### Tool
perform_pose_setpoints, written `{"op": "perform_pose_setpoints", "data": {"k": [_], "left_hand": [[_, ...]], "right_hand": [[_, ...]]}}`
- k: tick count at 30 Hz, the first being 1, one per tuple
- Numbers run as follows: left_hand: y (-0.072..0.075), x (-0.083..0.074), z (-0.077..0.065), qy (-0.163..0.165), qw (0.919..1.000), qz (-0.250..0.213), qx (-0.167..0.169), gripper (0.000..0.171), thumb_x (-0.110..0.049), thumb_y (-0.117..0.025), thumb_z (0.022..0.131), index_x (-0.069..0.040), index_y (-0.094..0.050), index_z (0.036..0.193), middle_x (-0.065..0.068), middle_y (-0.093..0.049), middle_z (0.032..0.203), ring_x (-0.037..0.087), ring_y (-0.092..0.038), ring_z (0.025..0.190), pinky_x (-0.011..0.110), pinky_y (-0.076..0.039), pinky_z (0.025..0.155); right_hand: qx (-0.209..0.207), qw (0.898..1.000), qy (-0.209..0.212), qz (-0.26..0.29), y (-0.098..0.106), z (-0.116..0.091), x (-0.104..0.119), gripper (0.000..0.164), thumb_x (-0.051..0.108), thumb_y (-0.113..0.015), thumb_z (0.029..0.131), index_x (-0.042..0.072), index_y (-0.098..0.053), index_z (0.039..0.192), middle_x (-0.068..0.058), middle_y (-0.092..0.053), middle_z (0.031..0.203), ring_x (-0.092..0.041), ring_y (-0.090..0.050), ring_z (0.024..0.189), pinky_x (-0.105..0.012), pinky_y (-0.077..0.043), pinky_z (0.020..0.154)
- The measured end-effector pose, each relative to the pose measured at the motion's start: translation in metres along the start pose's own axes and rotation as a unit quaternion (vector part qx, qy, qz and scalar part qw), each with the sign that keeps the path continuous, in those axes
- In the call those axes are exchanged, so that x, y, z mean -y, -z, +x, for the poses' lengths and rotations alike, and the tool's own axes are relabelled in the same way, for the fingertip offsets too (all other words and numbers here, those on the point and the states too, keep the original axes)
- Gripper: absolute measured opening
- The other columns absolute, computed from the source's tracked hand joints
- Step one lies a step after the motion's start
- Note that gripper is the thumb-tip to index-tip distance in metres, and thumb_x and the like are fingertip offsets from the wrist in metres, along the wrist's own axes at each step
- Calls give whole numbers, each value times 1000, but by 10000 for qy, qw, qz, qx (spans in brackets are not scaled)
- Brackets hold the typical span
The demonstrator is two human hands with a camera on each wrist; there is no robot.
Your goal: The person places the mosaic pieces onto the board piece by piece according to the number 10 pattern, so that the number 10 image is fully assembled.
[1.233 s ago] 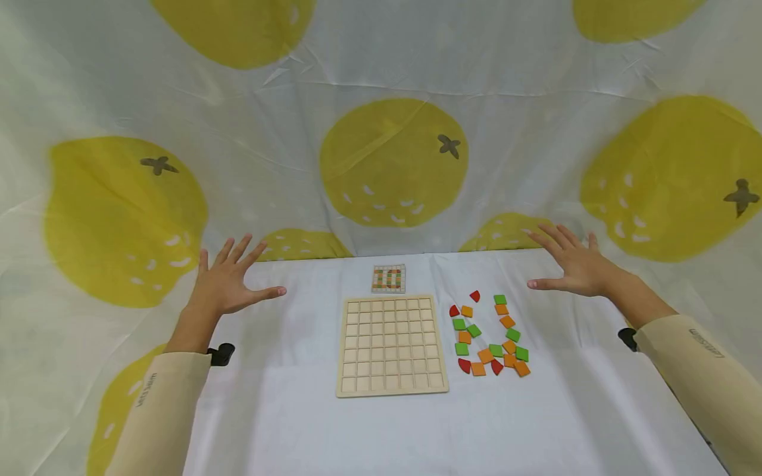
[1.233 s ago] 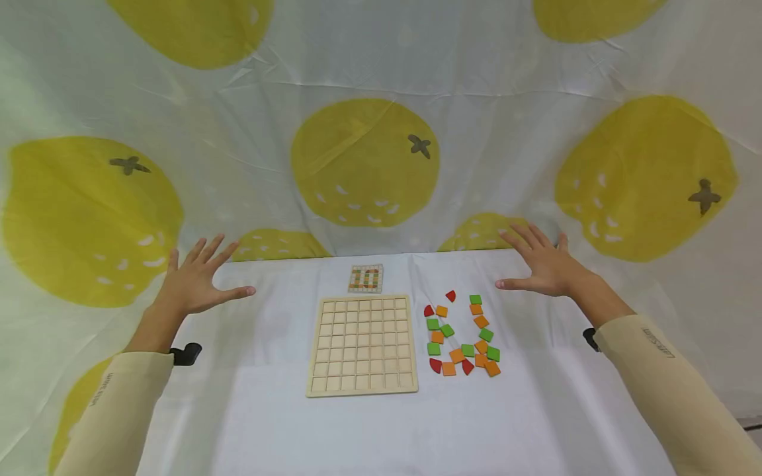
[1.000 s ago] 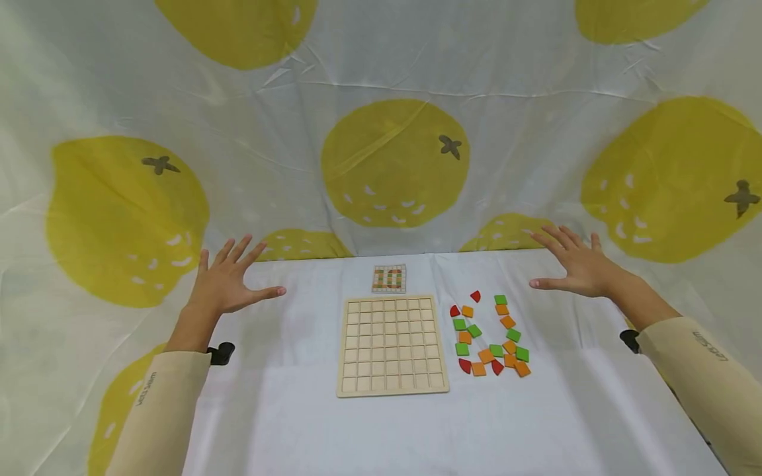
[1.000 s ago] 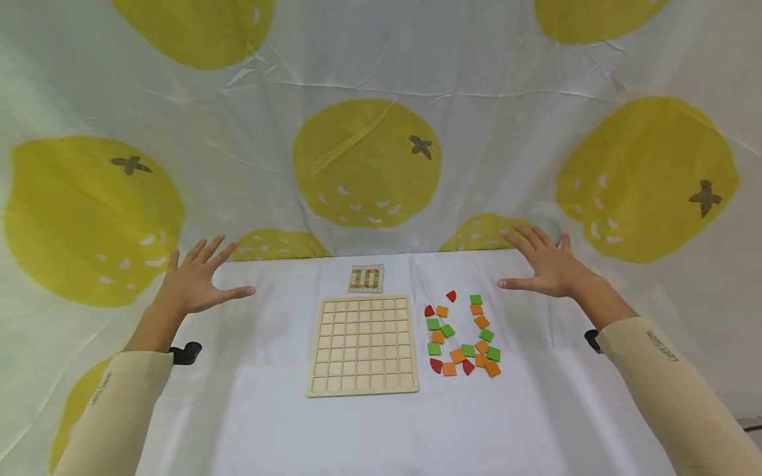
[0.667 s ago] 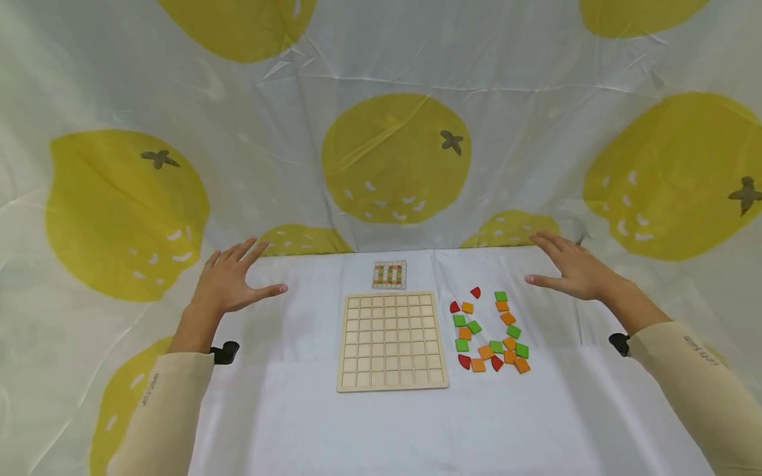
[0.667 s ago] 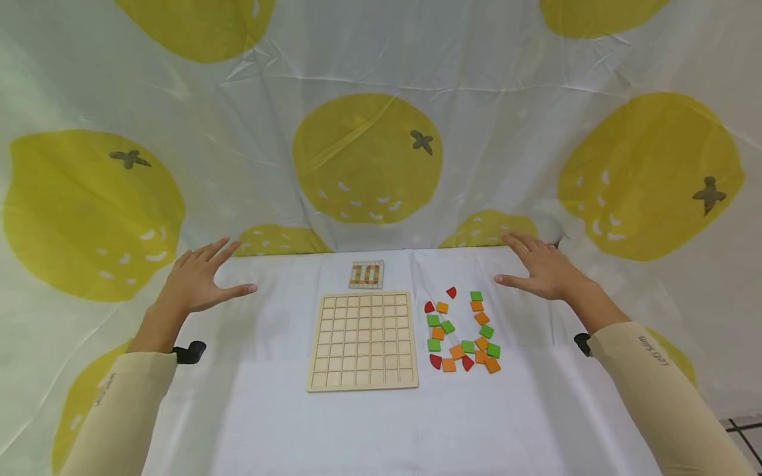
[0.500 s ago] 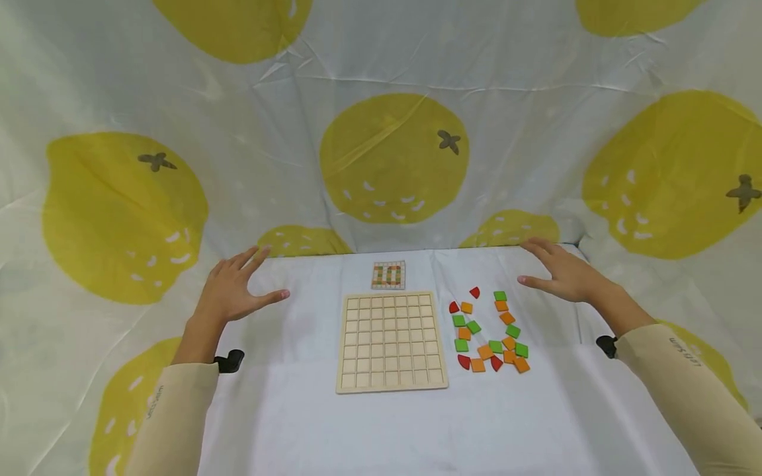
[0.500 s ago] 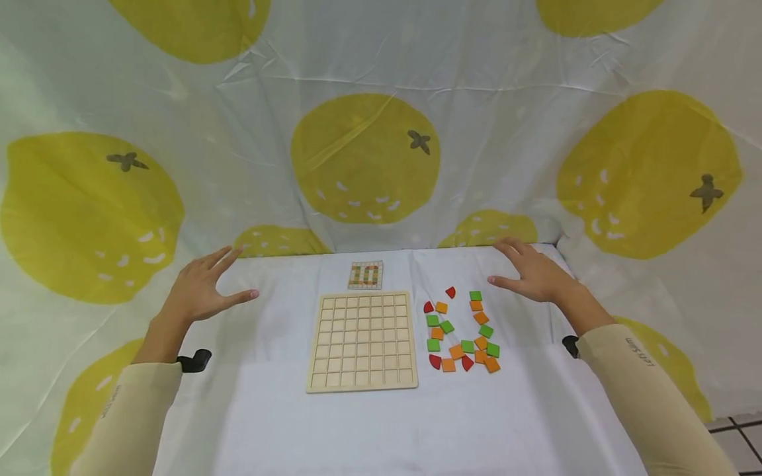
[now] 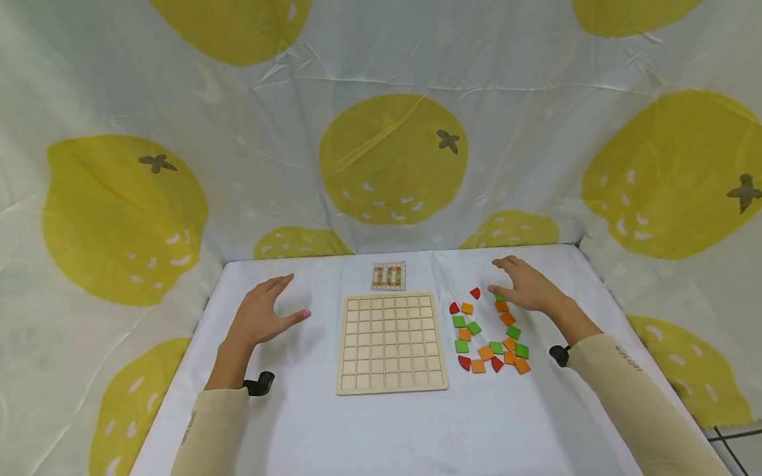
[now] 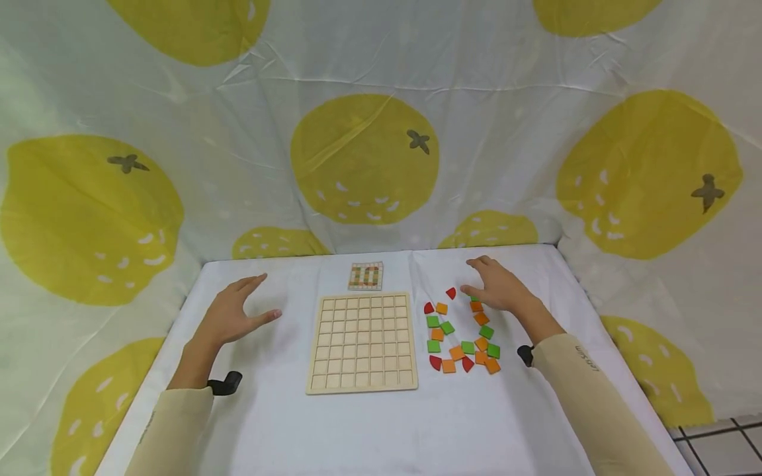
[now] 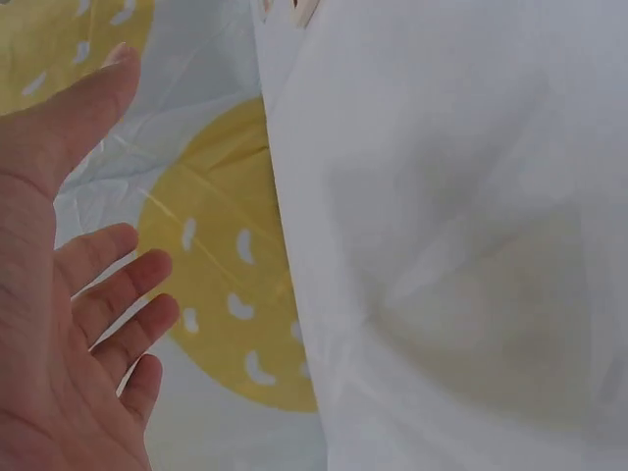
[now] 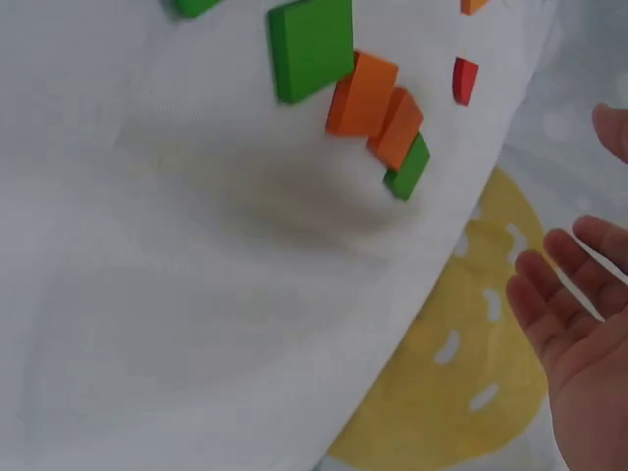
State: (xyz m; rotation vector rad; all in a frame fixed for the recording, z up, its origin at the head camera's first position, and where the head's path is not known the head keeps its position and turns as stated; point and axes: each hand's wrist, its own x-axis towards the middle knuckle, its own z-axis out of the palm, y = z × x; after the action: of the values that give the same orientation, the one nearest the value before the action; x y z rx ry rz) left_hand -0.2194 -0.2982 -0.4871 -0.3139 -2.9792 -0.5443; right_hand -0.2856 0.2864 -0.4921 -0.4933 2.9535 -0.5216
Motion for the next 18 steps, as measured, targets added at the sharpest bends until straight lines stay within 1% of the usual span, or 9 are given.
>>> {"op": "perform_pose_setpoints", "data": {"k": [2, 4, 7, 10, 14, 18], "left_hand": [[-6, -5, -4, 13, 9998, -110, 138, 97, -73, -68, 85, -17, -40, 160, 19, -45, 159, 45, -41, 145, 67, -36, 114], [-12, -10, -10, 23, 9993, -216, 320, 99, -75, -69, 82, -18, -41, 159, 18, -45, 158, 44, -41, 146, 67, -37, 113], [-23, -16, -21, 9, 9977, -333, 594, 106, -78, -72, 76, -20, -43, 158, 16, -45, 159, 42, -40, 147, 66, -39, 113], [-37, -22, -31, -50, 9962, -475, 734, 111, -78, -78, 70, -20, -44, 158, 14, -45, 159, 40, -41, 147, 64, -39, 114], [-54, -31, -40, -229, 9942, -685, 802, 112, -73, -84, 66, -18, -47, 156, 11, -47, 158, 39, -43, 146, 61, -39, 115], [-68, -40, -45, -379, 9919, -854, 856, 113, -72, -87, 63, -18, -49, 155, 9, -48, 158, 37, -43, 147, 60, -39, 116]], "right_hand": [[-93, 9998, 44, 173, -10, 5, 7, 68, 38, -69, 97, -2, -49, 148, -26, -50, 146, -43, -55, 127, -62, -49, 106], [-104, 9991, 92, 406, -21, 10, 14, 62, 34, -69, 98, -4, -52, 144, -26, -56, 139, -42, -60, 119, -59, -52, 102], [-23, 9977, 116, 674, -38, 17, 25, 57, 32, -69, 98, -5, -56, 140, -24, -60, 132, -38, -63, 114, -54, -55, 99], [-35, 9973, 106, 730, -51, 22, 33, 55, 32, -69, 98, -5, -58, 138, -22, -63, 127, -35, -64, 110, -51, -56, 96], [-194, 9974, -42, 689, -58, 27, 38, 55, 31, -72, 96, -6, -60, 135, -22, -64, 122, -34, -64, 104, -50, -57, 94], [-210, 9972, -277, 661, -59, 29, 38, 57, 32, -74, 94, -8, -60, 133, -22, -63, 118, -34, -62, 102, -52, -55, 96]]}}
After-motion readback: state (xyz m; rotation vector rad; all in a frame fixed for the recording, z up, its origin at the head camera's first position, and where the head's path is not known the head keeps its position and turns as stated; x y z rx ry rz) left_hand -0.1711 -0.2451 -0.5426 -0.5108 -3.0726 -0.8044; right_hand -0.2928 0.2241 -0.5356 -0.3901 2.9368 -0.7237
